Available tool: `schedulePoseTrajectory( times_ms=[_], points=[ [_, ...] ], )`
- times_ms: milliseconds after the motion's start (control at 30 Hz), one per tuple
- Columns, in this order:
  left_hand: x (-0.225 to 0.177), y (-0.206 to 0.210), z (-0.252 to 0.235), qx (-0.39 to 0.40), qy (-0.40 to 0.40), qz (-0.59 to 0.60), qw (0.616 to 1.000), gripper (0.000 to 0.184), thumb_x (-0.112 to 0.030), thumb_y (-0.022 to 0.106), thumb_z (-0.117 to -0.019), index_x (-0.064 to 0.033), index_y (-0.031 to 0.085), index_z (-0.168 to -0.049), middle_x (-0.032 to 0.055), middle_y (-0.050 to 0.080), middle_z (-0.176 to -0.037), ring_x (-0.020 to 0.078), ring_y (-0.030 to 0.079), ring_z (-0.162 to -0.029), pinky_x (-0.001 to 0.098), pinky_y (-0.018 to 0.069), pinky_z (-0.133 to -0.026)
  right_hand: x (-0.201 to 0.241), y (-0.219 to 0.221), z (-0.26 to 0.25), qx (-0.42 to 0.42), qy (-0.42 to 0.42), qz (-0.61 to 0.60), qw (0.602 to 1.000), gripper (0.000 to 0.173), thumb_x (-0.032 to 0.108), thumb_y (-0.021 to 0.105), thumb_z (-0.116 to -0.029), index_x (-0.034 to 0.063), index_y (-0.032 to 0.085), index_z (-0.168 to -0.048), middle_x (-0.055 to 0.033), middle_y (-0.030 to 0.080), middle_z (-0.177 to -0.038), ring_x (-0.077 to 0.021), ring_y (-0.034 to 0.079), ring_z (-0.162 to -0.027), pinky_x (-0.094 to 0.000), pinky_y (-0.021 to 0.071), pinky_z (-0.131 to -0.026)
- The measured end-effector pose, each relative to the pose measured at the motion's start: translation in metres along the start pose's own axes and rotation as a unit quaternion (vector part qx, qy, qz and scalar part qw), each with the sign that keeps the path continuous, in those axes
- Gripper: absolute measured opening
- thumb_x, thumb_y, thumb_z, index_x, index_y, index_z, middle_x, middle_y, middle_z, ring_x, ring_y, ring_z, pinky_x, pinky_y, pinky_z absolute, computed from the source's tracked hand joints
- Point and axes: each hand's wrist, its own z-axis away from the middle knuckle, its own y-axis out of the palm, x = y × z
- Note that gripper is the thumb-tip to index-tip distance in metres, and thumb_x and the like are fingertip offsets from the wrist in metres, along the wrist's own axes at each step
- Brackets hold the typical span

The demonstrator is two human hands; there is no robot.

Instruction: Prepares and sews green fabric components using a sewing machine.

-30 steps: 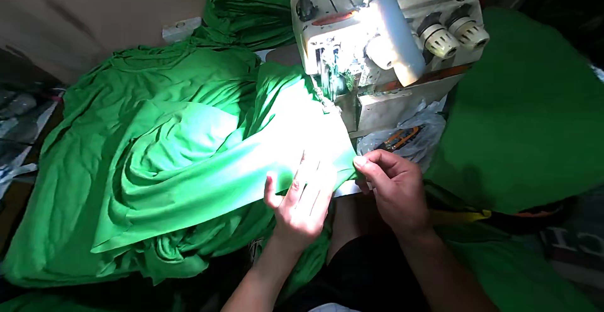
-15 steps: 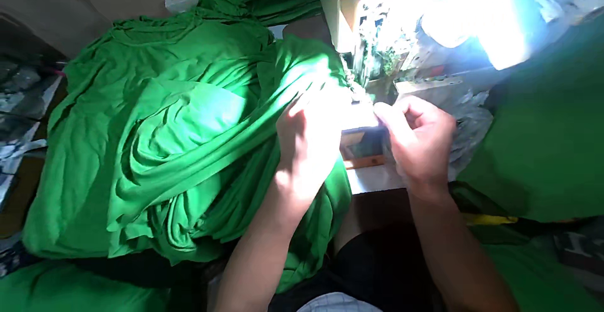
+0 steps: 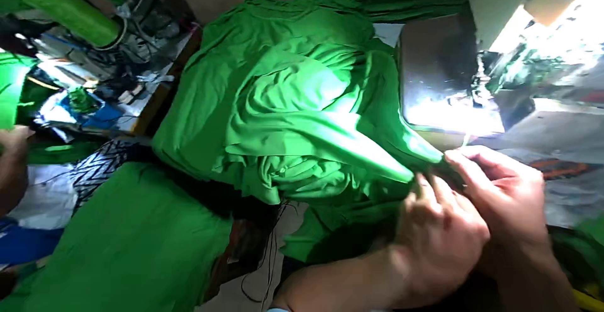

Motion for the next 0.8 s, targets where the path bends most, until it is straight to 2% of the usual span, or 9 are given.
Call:
schedulePoseTrajectory(
  times_ms=[100, 200, 267, 333, 433, 500, 633, 733, 800],
  points=[
    [0.005, 0.023, 0.030, -0.042, 0.073, 0.081, 0.993, 0.029, -0.002, 0.059, -0.0945, 0.0011, 0.074, -0.120, 0.0170, 0.069, -0.131, 0.0337, 0.061, -0.130, 0.0441, 0.0468, -0.112, -0.028, -0.034, -0.004, -0.048, 0.022, 0.093, 0.994, 0.028, 0.018, 0.055, -0.1009, -0.0053, 0.066, -0.092, 0.0049, 0.060, -0.077, 0.0115, 0.052, -0.067, -0.0103, 0.0463, -0.063],
    [0.041, 0.039, 0.097, -0.159, 0.036, 0.169, 0.972, 0.021, -0.020, 0.057, -0.1006, -0.0140, 0.066, -0.119, 0.0057, 0.062, -0.134, 0.0223, 0.049, -0.138, 0.0404, 0.0323, -0.120, -0.040, -0.053, -0.013, -0.087, 0.053, 0.135, 0.986, 0.033, 0.021, 0.055, -0.1015, -0.0093, 0.063, -0.092, 0.0001, 0.057, -0.076, 0.0089, 0.049, -0.066, -0.0128, 0.0451, -0.064],
    [0.080, 0.045, 0.142, -0.256, -0.099, 0.161, 0.948, 0.024, -0.028, 0.065, -0.0954, -0.0187, 0.053, -0.114, 0.0004, 0.052, -0.131, 0.0107, 0.044, -0.135, 0.0303, 0.0345, -0.116, -0.029, -0.051, -0.008, -0.079, 0.065, 0.114, 0.988, 0.028, 0.018, 0.055, -0.1004, -0.0073, 0.062, -0.089, 0.0049, 0.055, -0.073, 0.0109, 0.048, -0.063, -0.0110, 0.0448, -0.061],
    [0.117, 0.039, 0.165, -0.335, -0.255, 0.175, 0.890, 0.056, -0.027, 0.077, -0.0866, -0.0014, 0.044, -0.125, 0.0122, 0.049, -0.134, 0.0101, 0.046, -0.132, 0.0285, 0.0406, -0.107, -0.013, -0.044, 0.006, -0.031, 0.052, 0.100, 0.993, 0.022, 0.017, 0.056, -0.0987, -0.0019, 0.061, -0.088, 0.0108, 0.054, -0.070, 0.0131, 0.048, -0.058, -0.0086, 0.0439, -0.056],
    [0.154, 0.011, 0.159, -0.336, -0.457, 0.270, 0.778, 0.078, -0.017, 0.076, -0.0873, 0.0186, 0.032, -0.140, 0.0350, 0.043, -0.141, 0.0301, 0.046, -0.131, 0.0417, 0.0424, -0.108, 0.016, -0.027, 0.020, 0.033, -0.067, 0.180, 0.981, 0.045, 0.028, 0.063, -0.0964, -0.0136, 0.061, -0.113, -0.0208, 0.065, -0.096, -0.0118, 0.057, -0.073, -0.0253, 0.0485, -0.063],
    [0.162, -0.005, 0.154, -0.337, -0.501, 0.325, 0.728, 0.044, -0.012, 0.062, -0.0987, 0.0169, 0.050, -0.129, 0.0242, 0.061, -0.122, 0.0157, 0.059, -0.115, 0.0304, 0.0489, -0.100, 0.047, -0.006, 0.021, 0.050, -0.129, 0.216, 0.967, 0.065, 0.041, 0.064, -0.0964, -0.0140, 0.054, -0.130, -0.0345, 0.062, -0.113, -0.0279, 0.059, -0.083, -0.0379, 0.0484, -0.069],
    [0.148, -0.062, 0.156, -0.413, -0.417, 0.481, 0.651, 0.030, -0.016, 0.025, -0.1091, 0.0016, 0.041, -0.128, -0.0001, 0.066, -0.104, 0.0087, 0.071, -0.094, 0.0303, 0.0611, -0.085, 0.120, 0.057, 0.013, 0.071, -0.254, 0.099, 0.960, 0.047, 0.030, 0.064, -0.0969, -0.0057, 0.059, -0.128, -0.0236, 0.063, -0.112, -0.0198, 0.061, -0.087, -0.0322, 0.0518, -0.074],
    [0.150, -0.124, 0.154, -0.366, -0.319, 0.467, 0.739, 0.035, -0.017, 0.030, -0.1085, -0.0131, 0.063, -0.098, -0.0097, 0.074, -0.080, 0.0064, 0.072, -0.074, 0.0274, 0.0627, -0.072, 0.159, 0.119, 0.001, 0.235, -0.361, -0.072, 0.900, 0.031, 0.019, 0.064, -0.0953, -0.0013, 0.067, -0.118, -0.0134, 0.068, -0.113, -0.0159, 0.065, -0.104, -0.0311, 0.0548, -0.088],
    [0.158, -0.163, 0.146, -0.334, -0.258, 0.413, 0.807, 0.031, -0.021, 0.043, -0.1053, -0.0238, 0.068, -0.086, -0.0173, 0.069, -0.079, -0.0022, 0.067, -0.076, 0.0202, 0.0577, -0.073, 0.176, 0.159, -0.007, 0.449, -0.355, -0.082, 0.816, 0.053, 0.019, 0.067, -0.0883, 0.0019, 0.061, -0.138, -0.0157, 0.060, -0.140, -0.0272, 0.053, -0.133, -0.0454, 0.0449, -0.109]
  ],
)
